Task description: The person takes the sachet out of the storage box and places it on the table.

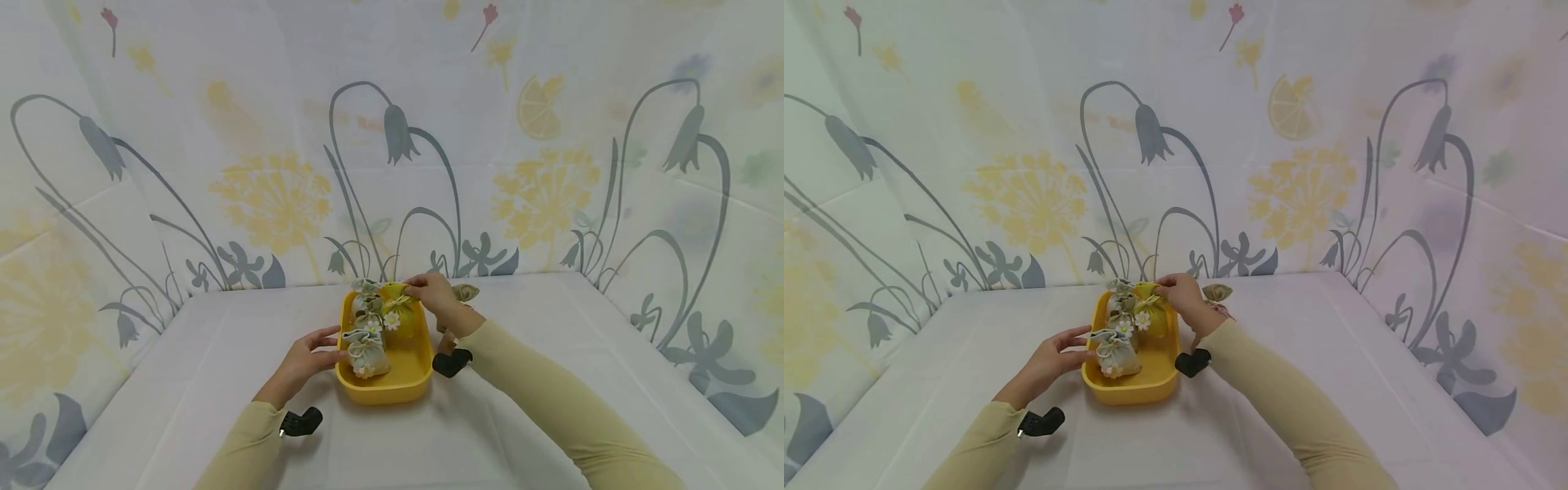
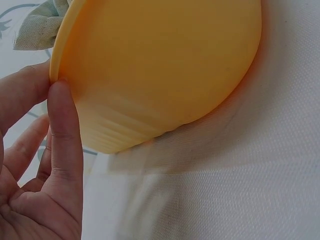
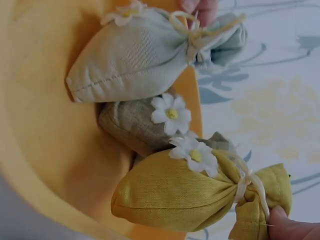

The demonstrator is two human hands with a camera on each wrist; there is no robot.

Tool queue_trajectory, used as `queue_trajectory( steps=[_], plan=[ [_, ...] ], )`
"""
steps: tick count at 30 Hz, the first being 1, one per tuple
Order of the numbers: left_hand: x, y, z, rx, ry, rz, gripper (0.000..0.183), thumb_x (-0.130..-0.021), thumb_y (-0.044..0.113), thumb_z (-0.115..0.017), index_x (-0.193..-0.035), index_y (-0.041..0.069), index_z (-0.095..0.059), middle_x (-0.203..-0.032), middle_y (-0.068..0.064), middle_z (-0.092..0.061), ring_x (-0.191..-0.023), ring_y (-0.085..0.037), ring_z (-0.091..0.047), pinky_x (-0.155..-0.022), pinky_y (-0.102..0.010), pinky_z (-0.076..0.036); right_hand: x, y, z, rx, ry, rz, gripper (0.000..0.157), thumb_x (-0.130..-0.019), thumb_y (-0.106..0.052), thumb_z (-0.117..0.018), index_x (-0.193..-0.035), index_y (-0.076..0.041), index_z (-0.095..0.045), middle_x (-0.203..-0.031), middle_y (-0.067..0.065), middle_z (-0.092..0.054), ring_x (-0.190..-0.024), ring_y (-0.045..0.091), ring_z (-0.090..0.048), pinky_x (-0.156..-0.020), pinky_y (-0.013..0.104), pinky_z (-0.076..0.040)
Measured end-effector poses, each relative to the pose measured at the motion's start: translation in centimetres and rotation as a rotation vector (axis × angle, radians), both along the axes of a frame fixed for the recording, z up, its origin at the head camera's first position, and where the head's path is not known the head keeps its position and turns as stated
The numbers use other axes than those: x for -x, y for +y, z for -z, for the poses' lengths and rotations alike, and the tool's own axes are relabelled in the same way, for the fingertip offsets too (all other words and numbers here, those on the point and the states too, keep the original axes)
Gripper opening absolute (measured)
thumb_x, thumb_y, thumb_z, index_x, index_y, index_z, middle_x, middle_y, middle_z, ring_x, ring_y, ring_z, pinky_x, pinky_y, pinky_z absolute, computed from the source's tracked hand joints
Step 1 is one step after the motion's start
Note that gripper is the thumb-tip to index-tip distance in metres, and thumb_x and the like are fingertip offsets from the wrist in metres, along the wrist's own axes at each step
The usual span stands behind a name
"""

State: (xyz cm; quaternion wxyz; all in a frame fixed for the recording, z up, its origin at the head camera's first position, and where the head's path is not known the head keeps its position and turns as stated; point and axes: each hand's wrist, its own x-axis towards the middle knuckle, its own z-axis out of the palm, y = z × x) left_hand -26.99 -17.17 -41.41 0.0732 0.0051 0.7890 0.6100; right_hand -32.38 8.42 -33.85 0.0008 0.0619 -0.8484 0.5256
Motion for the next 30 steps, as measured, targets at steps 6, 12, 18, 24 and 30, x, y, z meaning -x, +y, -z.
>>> queue_trajectory(
  steps=[6, 12, 18, 24, 30],
  plan=[
    [0.0, 0.1, -0.2, 0.008, -0.006, -0.006, 0.063, -0.076, 0.017, -0.077, -0.133, 0.009, -0.051, -0.118, -0.014, -0.055, -0.097, -0.022, -0.059, -0.081, -0.035, -0.053, -1.5, 0.6, -0.7, -0.009, 0.033, -0.032, 0.02, -0.093, -0.007, -0.055, -0.109, 0.002, -0.064, -0.102, 0.013, -0.064, -0.101, 0.028, -0.057, -0.092, 0.041, -0.045],
    [0.0, 0.2, -0.3, 0.003, -0.008, -0.005, 0.063, -0.077, 0.016, -0.076, -0.134, 0.007, -0.05, -0.118, -0.015, -0.054, -0.096, -0.022, -0.06, -0.081, -0.035, -0.053, -3.2, 1.2, -1.3, 0.013, 0.02, -0.061, 0.02, -0.093, -0.006, -0.055, -0.109, 0.002, -0.063, -0.099, 0.01, -0.065, -0.097, 0.025, -0.058, -0.093, 0.041, -0.045],
    [-0.1, 0.1, -0.2, 0.004, -0.005, -0.005, 0.063, -0.077, 0.017, -0.077, -0.133, 0.008, -0.051, -0.117, -0.014, -0.055, -0.094, -0.021, -0.06, -0.081, -0.035, -0.053, -5.0, 1.7, -1.9, 0.075, 0.006, -0.113, 0.02, -0.093, -0.006, -0.055, -0.109, 0.003, -0.061, -0.1, 0.01, -0.064, -0.097, 0.024, -0.058, -0.096, 0.043, -0.042],
    [-0.2, 0.1, -0.1, 0.0, 0.003, -0.004, 0.062, -0.077, 0.016, -0.077, -0.132, 0.008, -0.052, -0.117, -0.015, -0.055, -0.095, -0.022, -0.06, -0.081, -0.036, -0.053, -6.4, 2.8, -2.0, 0.069, 0.031, -0.126, 0.019, -0.094, -0.009, -0.055, -0.108, 0.001, -0.063, -0.098, 0.007, -0.065, -0.093, 0.02, -0.059, -0.087, 0.038, -0.046],
    [-0.1, 0.1, 0.1, 0.009, 0.006, -0.003, 0.063, -0.075, 0.017, -0.078, -0.132, 0.008, -0.052, -0.117, -0.014, -0.055, -0.095, -0.021, -0.06, -0.081, -0.036, -0.053, -8.0, 4.1, -2.0, 0.11, 0.042, -0.146, 0.019, -0.094, -0.006, -0.053, -0.107, 0.004, -0.062, -0.098, 0.01, -0.064, -0.088, 0.019, -0.057, -0.078, 0.029, -0.049]
  ],
)
